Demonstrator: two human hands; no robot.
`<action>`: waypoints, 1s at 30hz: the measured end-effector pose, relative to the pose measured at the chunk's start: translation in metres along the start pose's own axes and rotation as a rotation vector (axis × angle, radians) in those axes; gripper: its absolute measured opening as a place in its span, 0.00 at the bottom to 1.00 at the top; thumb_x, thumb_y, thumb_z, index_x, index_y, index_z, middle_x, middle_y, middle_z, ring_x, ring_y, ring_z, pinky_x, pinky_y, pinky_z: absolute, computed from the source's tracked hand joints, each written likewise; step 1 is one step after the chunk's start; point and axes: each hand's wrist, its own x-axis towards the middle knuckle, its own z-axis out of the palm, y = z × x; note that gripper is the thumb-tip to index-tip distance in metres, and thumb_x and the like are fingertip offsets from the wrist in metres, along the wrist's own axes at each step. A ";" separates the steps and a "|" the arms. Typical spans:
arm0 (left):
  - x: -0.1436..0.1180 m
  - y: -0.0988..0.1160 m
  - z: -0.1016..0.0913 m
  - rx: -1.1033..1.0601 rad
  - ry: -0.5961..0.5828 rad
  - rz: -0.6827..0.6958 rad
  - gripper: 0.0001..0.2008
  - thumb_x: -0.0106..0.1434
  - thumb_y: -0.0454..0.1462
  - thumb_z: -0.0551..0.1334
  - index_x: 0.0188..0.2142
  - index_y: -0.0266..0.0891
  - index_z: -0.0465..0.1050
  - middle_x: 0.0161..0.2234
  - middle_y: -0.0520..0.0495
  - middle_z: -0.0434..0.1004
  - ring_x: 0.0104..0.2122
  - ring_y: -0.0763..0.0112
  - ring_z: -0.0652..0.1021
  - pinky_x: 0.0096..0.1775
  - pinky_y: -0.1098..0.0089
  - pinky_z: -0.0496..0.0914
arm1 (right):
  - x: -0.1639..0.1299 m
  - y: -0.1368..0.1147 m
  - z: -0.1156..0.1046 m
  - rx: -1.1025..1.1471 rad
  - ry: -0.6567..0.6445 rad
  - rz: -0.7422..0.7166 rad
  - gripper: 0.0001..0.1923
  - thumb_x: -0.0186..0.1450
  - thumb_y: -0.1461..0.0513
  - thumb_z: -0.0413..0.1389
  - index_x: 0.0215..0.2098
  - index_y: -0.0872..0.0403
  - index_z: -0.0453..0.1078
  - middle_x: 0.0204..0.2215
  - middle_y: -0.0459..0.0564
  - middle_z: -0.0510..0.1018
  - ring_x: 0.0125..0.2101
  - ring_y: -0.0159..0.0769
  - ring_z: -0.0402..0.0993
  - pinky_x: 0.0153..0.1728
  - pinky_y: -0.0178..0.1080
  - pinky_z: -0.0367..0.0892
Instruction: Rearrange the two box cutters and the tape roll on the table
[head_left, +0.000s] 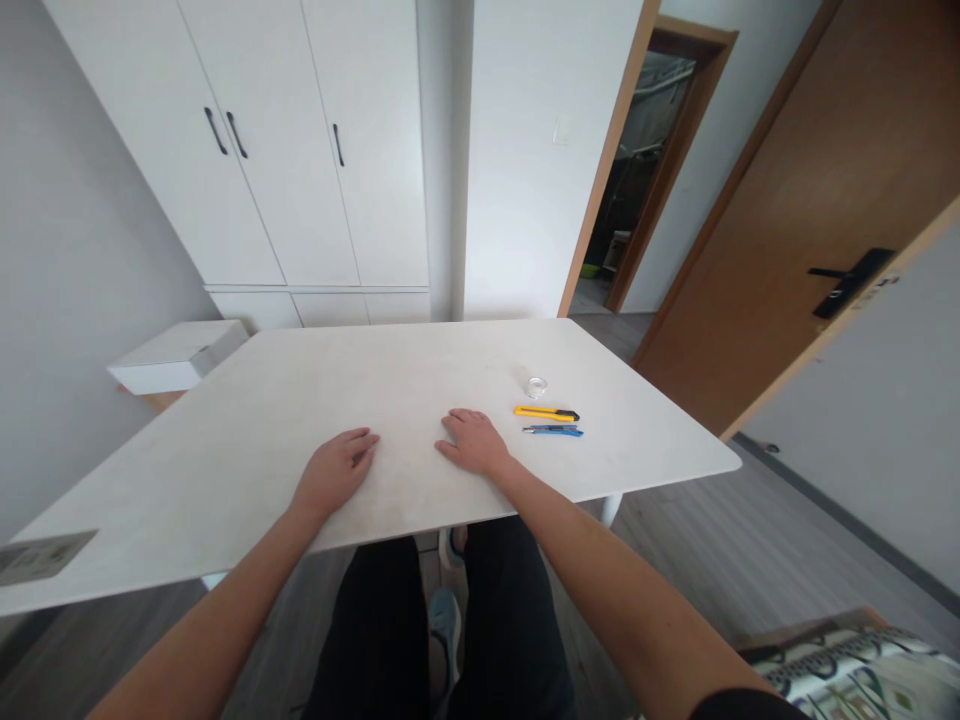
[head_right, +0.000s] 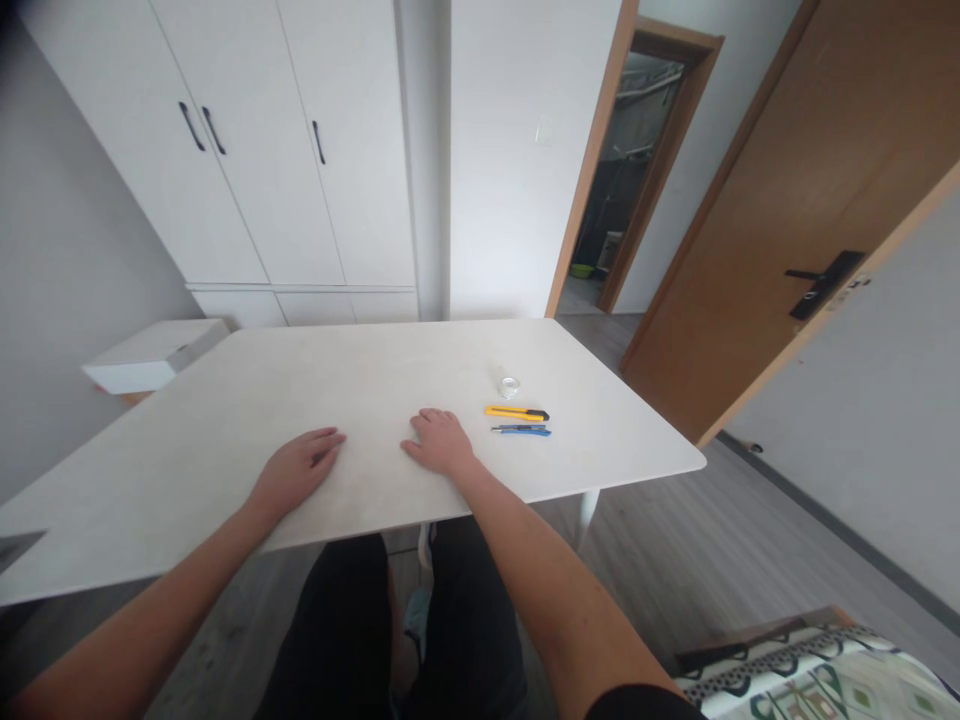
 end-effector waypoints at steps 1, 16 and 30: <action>0.000 0.001 0.000 0.006 -0.007 0.003 0.22 0.66 0.45 0.51 0.48 0.42 0.79 0.53 0.45 0.78 0.53 0.60 0.77 0.58 0.60 0.68 | 0.000 0.000 -0.001 -0.001 0.002 0.000 0.23 0.69 0.49 0.53 0.55 0.54 0.69 0.58 0.58 0.70 0.58 0.44 0.63 0.59 0.47 0.54; -0.002 0.004 0.001 0.080 -0.061 -0.062 0.23 0.69 0.46 0.50 0.54 0.40 0.75 0.58 0.40 0.72 0.57 0.61 0.72 0.61 0.60 0.64 | 0.000 0.002 0.001 0.009 -0.035 -0.007 0.22 0.69 0.50 0.51 0.55 0.53 0.67 0.59 0.60 0.68 0.60 0.47 0.60 0.60 0.50 0.50; -0.003 0.000 0.006 0.082 -0.031 -0.008 0.22 0.70 0.44 0.51 0.55 0.38 0.75 0.58 0.38 0.72 0.58 0.57 0.72 0.61 0.55 0.64 | 0.001 0.000 -0.002 0.031 -0.029 0.012 0.24 0.68 0.50 0.52 0.57 0.53 0.68 0.59 0.58 0.69 0.60 0.46 0.61 0.60 0.48 0.51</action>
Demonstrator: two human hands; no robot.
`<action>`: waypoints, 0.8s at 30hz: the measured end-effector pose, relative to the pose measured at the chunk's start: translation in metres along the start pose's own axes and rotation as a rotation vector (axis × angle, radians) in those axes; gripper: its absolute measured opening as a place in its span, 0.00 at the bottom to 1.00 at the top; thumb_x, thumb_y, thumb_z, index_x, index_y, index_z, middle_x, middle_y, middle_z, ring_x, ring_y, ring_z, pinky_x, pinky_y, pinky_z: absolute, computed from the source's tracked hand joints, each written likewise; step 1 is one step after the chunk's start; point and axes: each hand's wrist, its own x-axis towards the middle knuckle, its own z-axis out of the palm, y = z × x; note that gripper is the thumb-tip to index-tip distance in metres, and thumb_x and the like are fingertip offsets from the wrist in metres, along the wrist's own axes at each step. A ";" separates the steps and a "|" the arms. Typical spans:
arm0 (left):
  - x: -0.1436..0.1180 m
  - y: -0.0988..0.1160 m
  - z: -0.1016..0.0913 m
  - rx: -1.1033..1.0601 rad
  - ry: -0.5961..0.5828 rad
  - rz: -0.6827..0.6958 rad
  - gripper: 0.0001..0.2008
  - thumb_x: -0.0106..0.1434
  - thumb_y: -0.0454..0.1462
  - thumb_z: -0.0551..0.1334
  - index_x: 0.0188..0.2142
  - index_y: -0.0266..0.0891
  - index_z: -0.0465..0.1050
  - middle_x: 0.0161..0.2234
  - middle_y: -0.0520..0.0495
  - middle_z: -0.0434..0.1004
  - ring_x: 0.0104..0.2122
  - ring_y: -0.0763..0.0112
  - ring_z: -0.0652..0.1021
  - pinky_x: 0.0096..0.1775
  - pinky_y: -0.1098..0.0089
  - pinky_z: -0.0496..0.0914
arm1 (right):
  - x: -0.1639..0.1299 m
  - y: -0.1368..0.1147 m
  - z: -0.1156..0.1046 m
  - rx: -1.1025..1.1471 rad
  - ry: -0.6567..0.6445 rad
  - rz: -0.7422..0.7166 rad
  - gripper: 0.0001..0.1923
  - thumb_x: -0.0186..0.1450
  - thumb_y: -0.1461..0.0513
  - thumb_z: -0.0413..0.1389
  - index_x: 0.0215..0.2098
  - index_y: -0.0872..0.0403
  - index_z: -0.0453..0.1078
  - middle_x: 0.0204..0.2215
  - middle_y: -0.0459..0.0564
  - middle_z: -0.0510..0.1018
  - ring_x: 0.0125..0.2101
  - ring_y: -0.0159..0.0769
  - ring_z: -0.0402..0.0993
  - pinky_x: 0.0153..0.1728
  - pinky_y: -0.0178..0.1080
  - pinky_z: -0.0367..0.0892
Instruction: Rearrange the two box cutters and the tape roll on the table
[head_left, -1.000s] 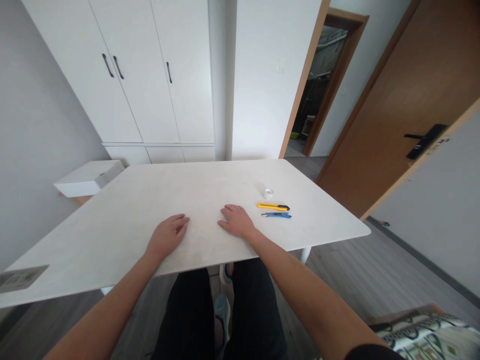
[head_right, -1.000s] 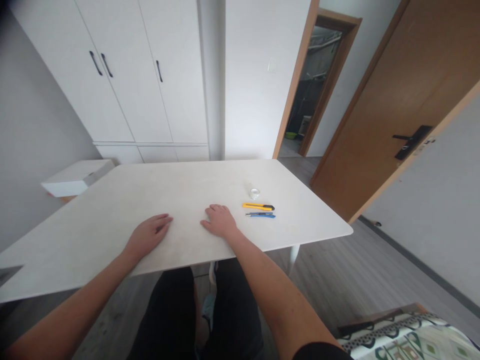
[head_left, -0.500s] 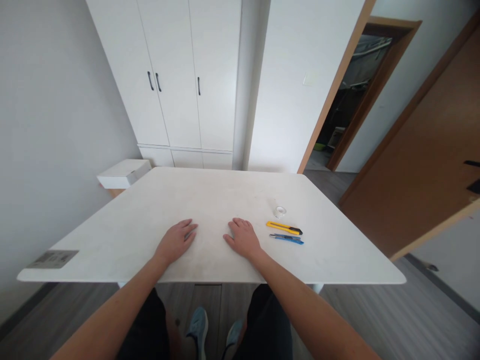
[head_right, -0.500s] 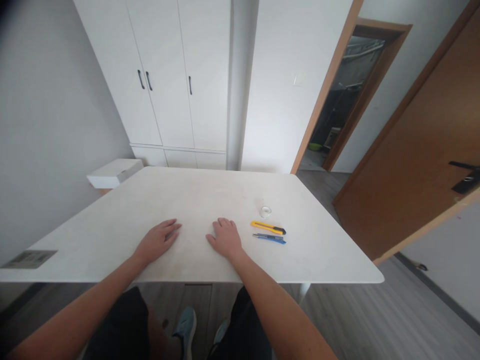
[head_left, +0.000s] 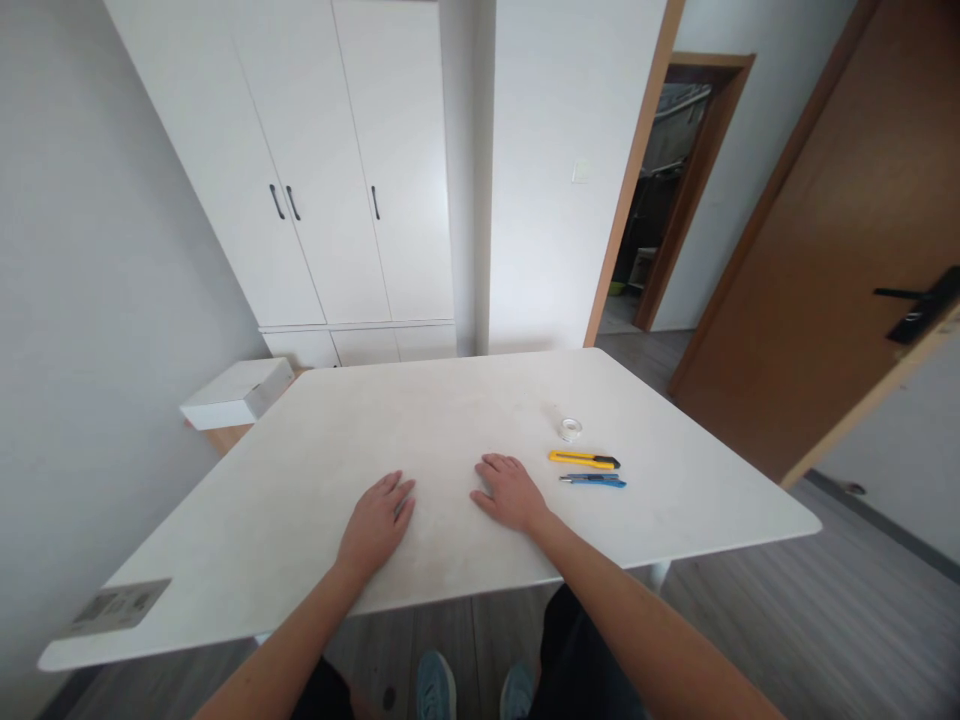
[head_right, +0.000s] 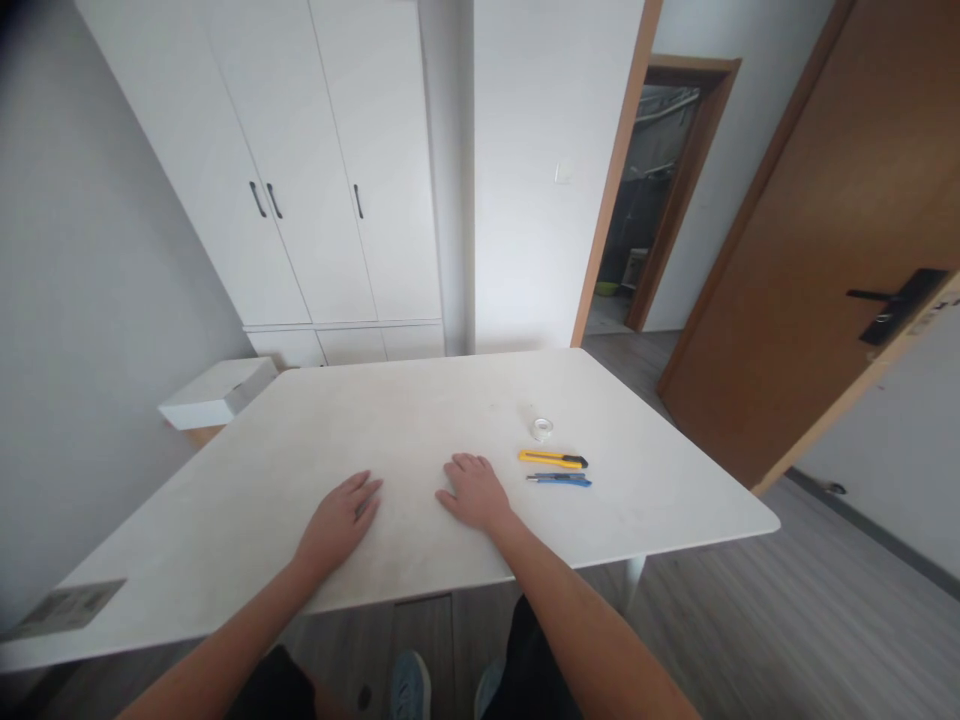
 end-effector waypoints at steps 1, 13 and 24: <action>0.000 -0.001 0.001 0.001 0.002 0.007 0.22 0.70 0.44 0.51 0.55 0.38 0.75 0.58 0.38 0.72 0.58 0.56 0.72 0.61 0.55 0.64 | 0.000 0.000 0.000 -0.002 0.004 0.001 0.24 0.68 0.50 0.53 0.57 0.54 0.68 0.59 0.58 0.70 0.60 0.46 0.61 0.60 0.48 0.51; 0.002 -0.004 0.004 0.033 0.019 0.052 0.24 0.70 0.45 0.49 0.54 0.34 0.75 0.57 0.35 0.72 0.58 0.56 0.72 0.60 0.56 0.64 | -0.002 -0.002 0.000 -0.050 0.009 0.004 0.25 0.68 0.49 0.53 0.57 0.54 0.68 0.59 0.58 0.70 0.59 0.44 0.63 0.60 0.47 0.53; 0.003 -0.002 0.000 0.000 0.036 0.023 0.24 0.68 0.46 0.49 0.50 0.37 0.78 0.55 0.38 0.75 0.56 0.57 0.75 0.59 0.57 0.66 | -0.002 -0.003 0.000 -0.053 0.004 0.004 0.24 0.69 0.50 0.52 0.57 0.55 0.68 0.59 0.58 0.70 0.60 0.44 0.63 0.60 0.47 0.53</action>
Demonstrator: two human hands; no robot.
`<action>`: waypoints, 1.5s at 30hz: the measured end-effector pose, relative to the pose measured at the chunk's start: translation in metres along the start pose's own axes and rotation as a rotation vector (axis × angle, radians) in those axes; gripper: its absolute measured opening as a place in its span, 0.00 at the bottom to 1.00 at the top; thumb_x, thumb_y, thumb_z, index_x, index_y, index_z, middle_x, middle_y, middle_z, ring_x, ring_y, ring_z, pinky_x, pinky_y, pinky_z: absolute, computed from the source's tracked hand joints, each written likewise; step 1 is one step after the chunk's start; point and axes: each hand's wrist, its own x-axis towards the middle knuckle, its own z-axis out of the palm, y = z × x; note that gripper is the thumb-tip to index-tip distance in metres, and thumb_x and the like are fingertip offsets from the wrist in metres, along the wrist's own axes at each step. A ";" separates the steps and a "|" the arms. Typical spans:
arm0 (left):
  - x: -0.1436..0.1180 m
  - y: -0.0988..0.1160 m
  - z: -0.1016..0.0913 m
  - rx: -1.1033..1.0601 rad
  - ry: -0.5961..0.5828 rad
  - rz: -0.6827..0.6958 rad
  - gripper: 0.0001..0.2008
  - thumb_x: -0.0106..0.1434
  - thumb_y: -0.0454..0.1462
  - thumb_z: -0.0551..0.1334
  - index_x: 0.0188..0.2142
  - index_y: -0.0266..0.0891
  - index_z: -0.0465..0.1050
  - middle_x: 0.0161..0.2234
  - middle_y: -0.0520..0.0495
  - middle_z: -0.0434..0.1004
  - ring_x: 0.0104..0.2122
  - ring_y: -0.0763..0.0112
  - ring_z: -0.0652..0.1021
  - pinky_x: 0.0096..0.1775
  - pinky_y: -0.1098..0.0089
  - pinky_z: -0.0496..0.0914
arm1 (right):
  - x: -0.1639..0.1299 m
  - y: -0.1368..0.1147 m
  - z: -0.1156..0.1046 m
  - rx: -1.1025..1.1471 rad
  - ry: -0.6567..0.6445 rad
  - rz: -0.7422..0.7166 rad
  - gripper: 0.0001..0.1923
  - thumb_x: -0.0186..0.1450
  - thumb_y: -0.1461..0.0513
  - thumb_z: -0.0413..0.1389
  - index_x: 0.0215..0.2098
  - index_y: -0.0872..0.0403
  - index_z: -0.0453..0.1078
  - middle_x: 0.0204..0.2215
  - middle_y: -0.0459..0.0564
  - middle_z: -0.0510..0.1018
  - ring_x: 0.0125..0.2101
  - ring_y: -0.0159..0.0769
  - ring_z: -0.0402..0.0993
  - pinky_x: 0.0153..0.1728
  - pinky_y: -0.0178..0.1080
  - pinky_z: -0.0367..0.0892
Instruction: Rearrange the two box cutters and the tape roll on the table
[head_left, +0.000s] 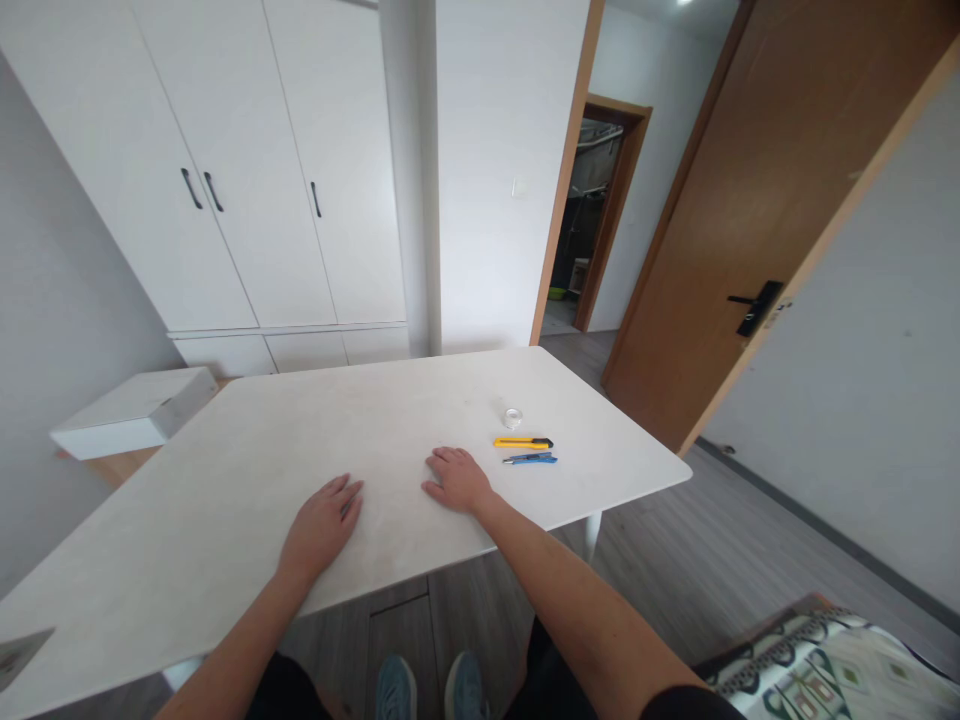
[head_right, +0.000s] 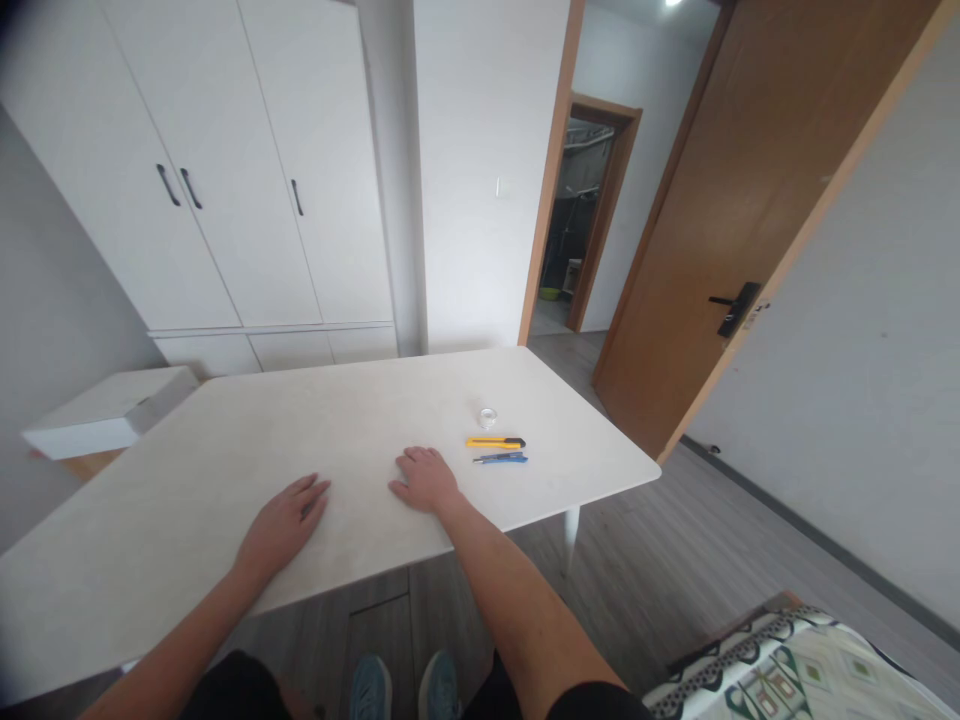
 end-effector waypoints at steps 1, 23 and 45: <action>0.000 -0.001 0.000 0.000 -0.003 0.002 0.24 0.68 0.46 0.49 0.50 0.38 0.78 0.55 0.39 0.75 0.56 0.57 0.75 0.59 0.57 0.67 | 0.000 0.000 0.000 0.002 -0.003 0.003 0.24 0.69 0.50 0.52 0.57 0.54 0.68 0.59 0.58 0.70 0.60 0.44 0.63 0.60 0.47 0.53; -0.001 -0.005 0.003 0.003 -0.009 -0.006 0.24 0.67 0.47 0.50 0.50 0.40 0.78 0.56 0.42 0.75 0.56 0.58 0.75 0.59 0.57 0.67 | -0.001 0.003 0.002 0.011 -0.011 -0.001 0.25 0.69 0.49 0.51 0.58 0.53 0.67 0.60 0.58 0.69 0.60 0.44 0.61 0.60 0.47 0.52; -0.002 -0.006 0.005 0.004 0.013 0.014 0.25 0.68 0.46 0.48 0.49 0.37 0.79 0.54 0.38 0.76 0.55 0.57 0.75 0.58 0.57 0.68 | -0.059 0.102 -0.093 -0.053 -0.069 0.331 0.12 0.69 0.64 0.52 0.41 0.53 0.78 0.41 0.52 0.81 0.45 0.39 0.73 0.49 0.39 0.63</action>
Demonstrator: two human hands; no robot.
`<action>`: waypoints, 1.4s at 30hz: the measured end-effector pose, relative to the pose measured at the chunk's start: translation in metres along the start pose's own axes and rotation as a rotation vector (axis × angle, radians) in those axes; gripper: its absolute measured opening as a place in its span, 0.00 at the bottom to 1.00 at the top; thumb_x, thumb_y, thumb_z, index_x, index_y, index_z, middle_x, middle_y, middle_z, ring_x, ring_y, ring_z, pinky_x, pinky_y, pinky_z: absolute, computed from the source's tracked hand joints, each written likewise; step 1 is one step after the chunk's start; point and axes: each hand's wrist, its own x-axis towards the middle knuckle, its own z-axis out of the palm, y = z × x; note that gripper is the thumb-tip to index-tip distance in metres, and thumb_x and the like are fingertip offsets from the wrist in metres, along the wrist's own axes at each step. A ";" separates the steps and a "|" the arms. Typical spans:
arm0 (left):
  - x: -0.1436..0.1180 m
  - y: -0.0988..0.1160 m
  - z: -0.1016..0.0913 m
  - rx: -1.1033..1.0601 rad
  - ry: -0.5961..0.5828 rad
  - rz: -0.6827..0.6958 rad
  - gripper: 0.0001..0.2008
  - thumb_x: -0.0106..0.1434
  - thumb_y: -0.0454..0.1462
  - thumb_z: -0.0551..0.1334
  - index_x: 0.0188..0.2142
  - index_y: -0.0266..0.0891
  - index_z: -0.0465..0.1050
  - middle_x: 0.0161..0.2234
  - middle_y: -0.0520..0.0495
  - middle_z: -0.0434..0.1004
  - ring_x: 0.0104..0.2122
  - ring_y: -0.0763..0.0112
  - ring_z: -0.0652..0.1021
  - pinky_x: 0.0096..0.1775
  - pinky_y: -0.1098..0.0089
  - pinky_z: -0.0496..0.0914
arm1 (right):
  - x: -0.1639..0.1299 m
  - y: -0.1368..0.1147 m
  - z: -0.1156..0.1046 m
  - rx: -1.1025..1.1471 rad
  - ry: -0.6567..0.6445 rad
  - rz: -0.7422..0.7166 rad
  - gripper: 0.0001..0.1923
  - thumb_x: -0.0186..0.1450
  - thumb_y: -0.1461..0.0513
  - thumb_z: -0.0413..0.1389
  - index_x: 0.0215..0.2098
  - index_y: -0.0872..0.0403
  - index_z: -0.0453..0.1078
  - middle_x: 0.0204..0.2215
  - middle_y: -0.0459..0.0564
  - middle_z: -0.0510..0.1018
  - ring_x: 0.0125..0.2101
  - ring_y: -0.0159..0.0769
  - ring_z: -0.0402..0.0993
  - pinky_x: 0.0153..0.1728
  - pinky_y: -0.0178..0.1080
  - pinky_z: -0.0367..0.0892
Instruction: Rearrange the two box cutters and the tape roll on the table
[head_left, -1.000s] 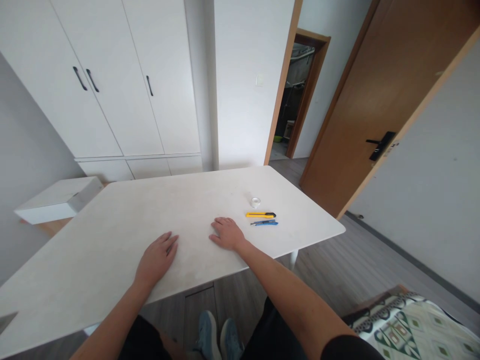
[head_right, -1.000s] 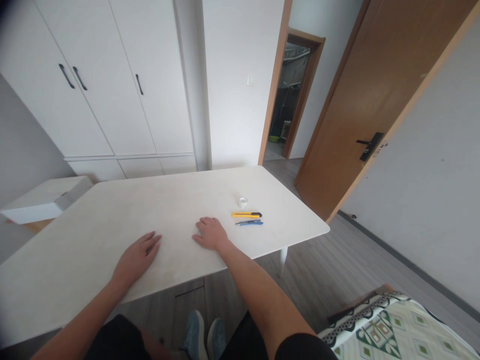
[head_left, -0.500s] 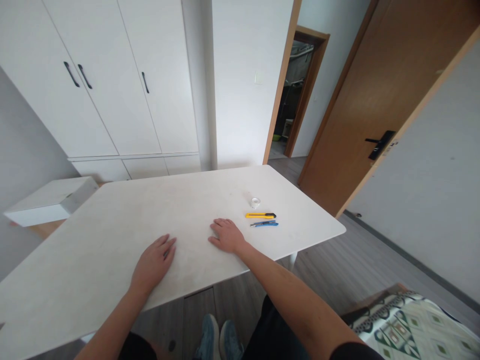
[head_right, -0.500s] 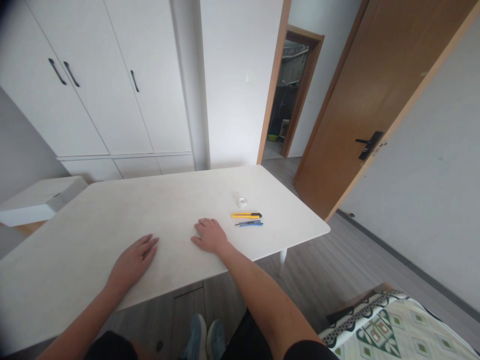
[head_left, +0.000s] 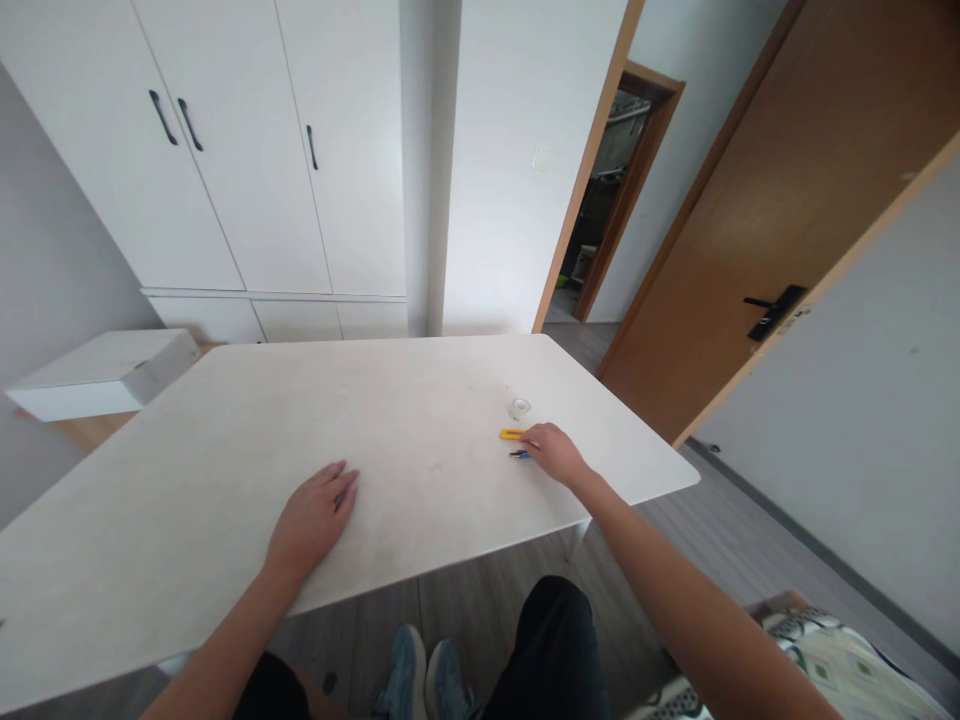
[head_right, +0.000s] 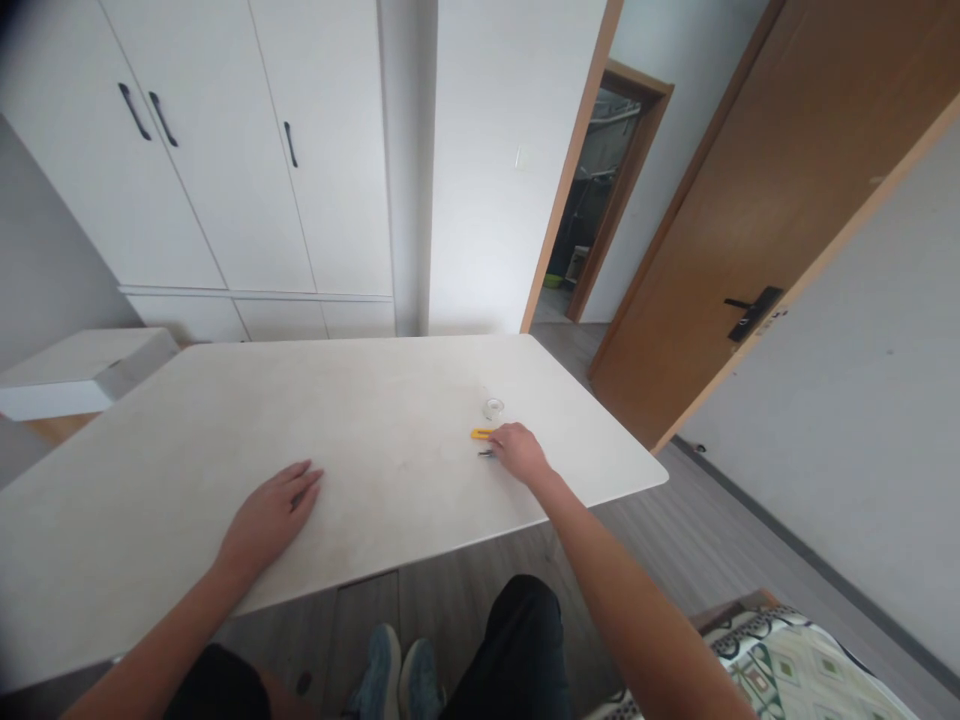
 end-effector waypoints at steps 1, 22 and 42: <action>0.000 0.000 0.000 0.001 0.001 -0.001 0.25 0.68 0.46 0.48 0.49 0.37 0.79 0.54 0.38 0.76 0.55 0.56 0.75 0.58 0.56 0.68 | -0.001 0.009 -0.005 -0.016 -0.023 0.026 0.11 0.68 0.64 0.53 0.41 0.52 0.78 0.42 0.52 0.81 0.46 0.40 0.72 0.49 0.38 0.63; 0.000 0.002 -0.001 -0.036 0.013 -0.004 0.25 0.68 0.46 0.48 0.48 0.36 0.79 0.54 0.37 0.76 0.54 0.56 0.76 0.58 0.55 0.68 | 0.019 0.025 -0.006 -0.187 -0.174 0.163 0.12 0.68 0.66 0.50 0.48 0.51 0.69 0.45 0.50 0.77 0.43 0.37 0.73 0.39 0.35 0.61; -0.001 0.004 0.000 -0.006 0.009 -0.003 0.24 0.69 0.45 0.49 0.49 0.36 0.78 0.54 0.38 0.76 0.55 0.57 0.75 0.59 0.56 0.67 | 0.008 0.033 0.001 0.457 0.171 0.594 0.12 0.65 0.54 0.50 0.41 0.51 0.68 0.26 0.45 0.75 0.25 0.35 0.73 0.27 0.35 0.65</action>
